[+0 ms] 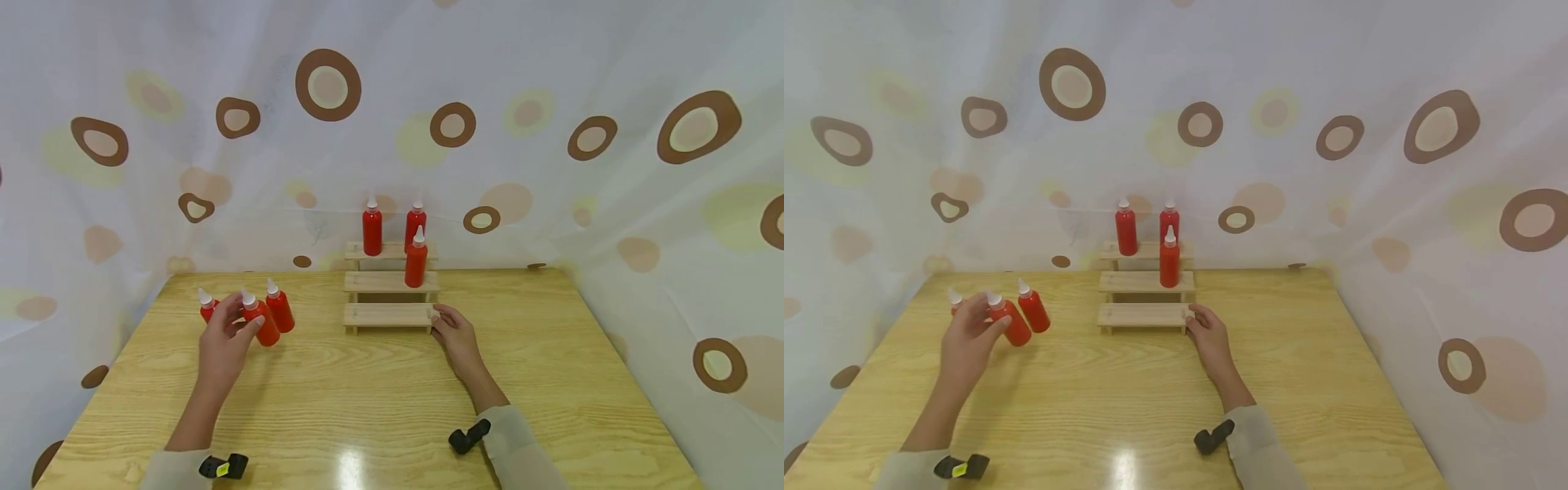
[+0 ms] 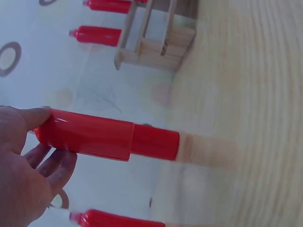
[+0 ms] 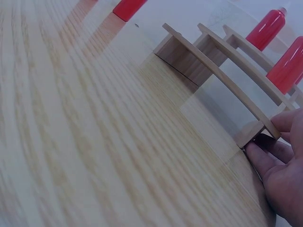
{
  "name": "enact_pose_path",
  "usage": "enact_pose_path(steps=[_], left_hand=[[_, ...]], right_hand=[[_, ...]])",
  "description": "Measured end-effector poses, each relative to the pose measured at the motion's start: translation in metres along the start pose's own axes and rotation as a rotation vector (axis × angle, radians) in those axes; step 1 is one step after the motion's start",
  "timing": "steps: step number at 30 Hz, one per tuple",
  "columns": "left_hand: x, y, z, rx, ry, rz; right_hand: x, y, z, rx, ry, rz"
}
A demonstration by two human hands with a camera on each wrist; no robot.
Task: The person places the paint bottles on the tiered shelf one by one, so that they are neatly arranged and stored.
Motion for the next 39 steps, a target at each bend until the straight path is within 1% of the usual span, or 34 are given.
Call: enact_pose_path(steps=[3,6,9,12,15,18,22,25,27,33,39], left_hand=[[-0.007,-0.001,0.013,-0.021,0.012,-0.018],[-0.015,-0.003,0.023,-0.041,0.043,-0.041],[-0.025,-0.006,0.031,-0.057,0.052,-0.069],[-0.037,-0.01,0.037,-0.079,0.038,-0.104],[-0.05,-0.015,0.042,-0.115,0.033,-0.134],[-0.064,-0.022,0.046,-0.162,0.06,-0.156],[-0.083,-0.033,0.052,-0.201,0.113,-0.17],[-0.097,-0.041,0.056,-0.206,0.132,-0.186],[-0.105,-0.045,0.058,-0.211,0.133,-0.199],[-0.13,-0.06,0.065,-0.265,0.145,-0.235],[-0.149,-0.073,0.069,-0.293,0.129,-0.249]], right_hand=[[-0.001,0.0,0.0,-0.002,0.008,0.006],[-0.001,0.001,0.0,-0.004,0.019,0.01],[-0.001,0.002,-0.002,-0.011,0.026,0.003],[0.0,0.003,-0.004,-0.023,0.021,-0.008],[-0.002,0.009,-0.01,-0.03,0.023,-0.019],[-0.004,0.018,-0.019,-0.024,0.034,-0.026],[-0.002,0.012,-0.013,-0.011,0.038,-0.015],[0.0,0.003,-0.004,-0.019,0.032,-0.01],[0.0,0.003,-0.005,-0.028,0.026,-0.015],[0.0,0.001,-0.003,-0.022,0.028,0.001],[0.0,0.0,0.0,0.0,0.036,0.02]])
Point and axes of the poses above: each hand's wrist, its own y-axis away from the middle knuckle, its own x-axis out of the back of the hand, z = x × y, the point moved 4 cm from there along -y, towards the middle knuckle, and after that the axes turned 7 degrees about -x, right-handed, at the moved point
